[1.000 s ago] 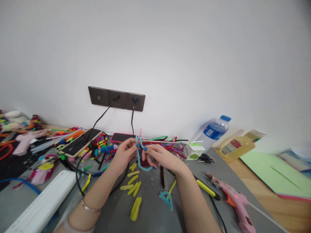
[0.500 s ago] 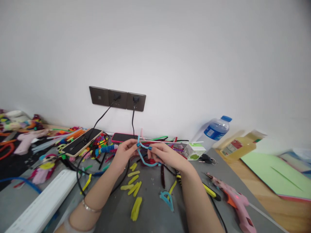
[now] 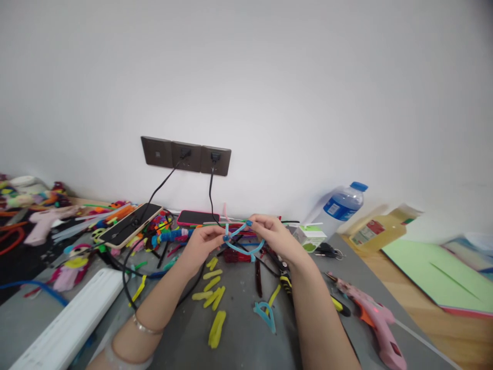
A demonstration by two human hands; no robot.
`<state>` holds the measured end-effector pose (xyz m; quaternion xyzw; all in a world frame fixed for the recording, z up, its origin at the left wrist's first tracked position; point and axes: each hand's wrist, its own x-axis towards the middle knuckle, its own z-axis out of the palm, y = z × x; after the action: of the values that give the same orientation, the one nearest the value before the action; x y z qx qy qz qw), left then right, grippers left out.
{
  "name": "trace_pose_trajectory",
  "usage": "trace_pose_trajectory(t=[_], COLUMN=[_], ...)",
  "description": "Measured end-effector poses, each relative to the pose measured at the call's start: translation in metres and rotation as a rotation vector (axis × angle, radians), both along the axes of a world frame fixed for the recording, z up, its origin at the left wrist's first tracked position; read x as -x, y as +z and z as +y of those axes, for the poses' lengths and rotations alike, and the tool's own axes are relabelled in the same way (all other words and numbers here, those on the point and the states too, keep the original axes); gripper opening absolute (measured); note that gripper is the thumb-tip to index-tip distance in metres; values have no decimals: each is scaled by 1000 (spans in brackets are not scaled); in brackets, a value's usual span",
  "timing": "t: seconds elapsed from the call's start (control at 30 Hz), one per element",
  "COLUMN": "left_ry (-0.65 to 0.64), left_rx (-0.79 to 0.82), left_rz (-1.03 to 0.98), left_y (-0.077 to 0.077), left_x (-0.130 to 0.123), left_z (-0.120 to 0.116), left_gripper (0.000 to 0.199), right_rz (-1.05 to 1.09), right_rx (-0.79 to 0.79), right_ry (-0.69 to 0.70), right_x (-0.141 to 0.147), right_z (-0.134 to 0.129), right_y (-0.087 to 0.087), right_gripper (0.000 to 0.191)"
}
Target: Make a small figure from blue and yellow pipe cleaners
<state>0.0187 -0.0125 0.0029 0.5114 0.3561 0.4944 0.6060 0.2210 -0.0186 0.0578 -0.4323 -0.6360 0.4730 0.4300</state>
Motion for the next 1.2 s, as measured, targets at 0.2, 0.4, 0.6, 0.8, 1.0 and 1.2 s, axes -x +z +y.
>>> trace_pose_trajectory(t=[0.2, 0.4, 0.6, 0.8, 1.0, 1.2], left_ry=[54, 138, 66, 75, 73, 67], left_rx=[101, 164, 200, 291, 264, 250], left_rz=[-150, -251, -271, -348, -368, -361], left_y=[3, 8, 8, 8, 7, 7], left_x=[-1, 1, 0, 0, 0, -1], left_z=[-1, 1, 1, 0, 1, 0], left_gripper=[31, 36, 31, 31, 32, 34], right_rz=[0, -64, -64, -121, -148, -152], right_rx=[-14, 1, 40, 22, 60, 91], right_ry=[-39, -76, 105, 142, 172, 194], right_x=[11, 21, 32, 34, 33, 34], right_z=[-1, -1, -6, -7, -4, -4], right_y=[-1, -5, -4, -6, -15, -17], right_gripper=[29, 14, 8, 6, 10, 8])
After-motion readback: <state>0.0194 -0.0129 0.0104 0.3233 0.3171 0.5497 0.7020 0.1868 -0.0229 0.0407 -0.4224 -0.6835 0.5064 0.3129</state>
